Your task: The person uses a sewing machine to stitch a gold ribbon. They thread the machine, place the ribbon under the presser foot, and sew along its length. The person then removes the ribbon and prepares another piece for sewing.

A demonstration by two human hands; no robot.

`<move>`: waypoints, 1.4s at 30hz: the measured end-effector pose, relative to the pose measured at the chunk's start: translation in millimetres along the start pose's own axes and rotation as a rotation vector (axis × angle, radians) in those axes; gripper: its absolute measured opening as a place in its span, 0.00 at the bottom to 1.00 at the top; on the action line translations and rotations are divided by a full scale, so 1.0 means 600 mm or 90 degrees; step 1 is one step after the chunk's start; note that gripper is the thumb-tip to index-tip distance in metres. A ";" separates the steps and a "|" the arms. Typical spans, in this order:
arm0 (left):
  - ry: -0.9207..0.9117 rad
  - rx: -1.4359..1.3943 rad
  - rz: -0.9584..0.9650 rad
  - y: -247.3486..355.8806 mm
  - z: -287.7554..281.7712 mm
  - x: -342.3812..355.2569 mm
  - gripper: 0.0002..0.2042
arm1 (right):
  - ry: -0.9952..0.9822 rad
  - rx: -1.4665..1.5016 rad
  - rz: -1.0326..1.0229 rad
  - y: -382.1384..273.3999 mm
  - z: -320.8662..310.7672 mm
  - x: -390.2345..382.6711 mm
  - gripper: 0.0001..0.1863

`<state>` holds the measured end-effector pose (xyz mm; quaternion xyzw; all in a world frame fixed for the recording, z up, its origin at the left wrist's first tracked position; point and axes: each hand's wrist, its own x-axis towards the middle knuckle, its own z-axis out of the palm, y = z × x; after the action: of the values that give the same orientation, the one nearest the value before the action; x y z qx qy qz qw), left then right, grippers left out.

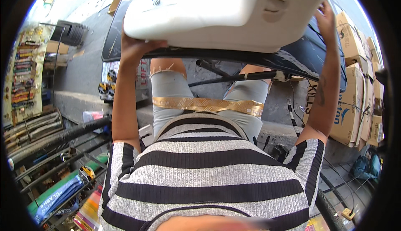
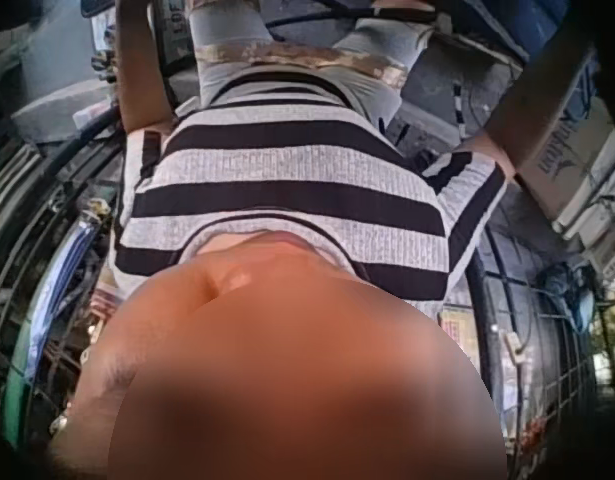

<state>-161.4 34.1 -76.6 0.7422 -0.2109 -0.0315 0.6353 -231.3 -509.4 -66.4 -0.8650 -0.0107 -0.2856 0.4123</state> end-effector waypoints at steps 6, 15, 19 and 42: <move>-0.090 0.038 0.027 0.012 0.037 0.017 0.31 | 0.077 -0.097 0.145 -0.007 -0.075 -0.039 0.36; -0.118 -0.172 0.155 0.016 0.108 0.054 0.49 | 0.055 -0.012 0.138 0.139 -0.162 -0.027 0.21; -0.003 -0.139 0.274 0.001 0.094 0.048 0.45 | 0.046 -0.029 0.148 0.198 -0.189 -0.016 0.28; 0.643 0.196 0.110 -0.219 -0.136 -0.226 0.14 | 0.207 -0.089 0.035 0.094 -0.116 -0.057 0.23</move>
<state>-223.1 171.5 -216.9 0.7295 0.0583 0.4135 0.5417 -279.5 -589.6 -89.0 -0.8340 0.0993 -0.4104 0.3552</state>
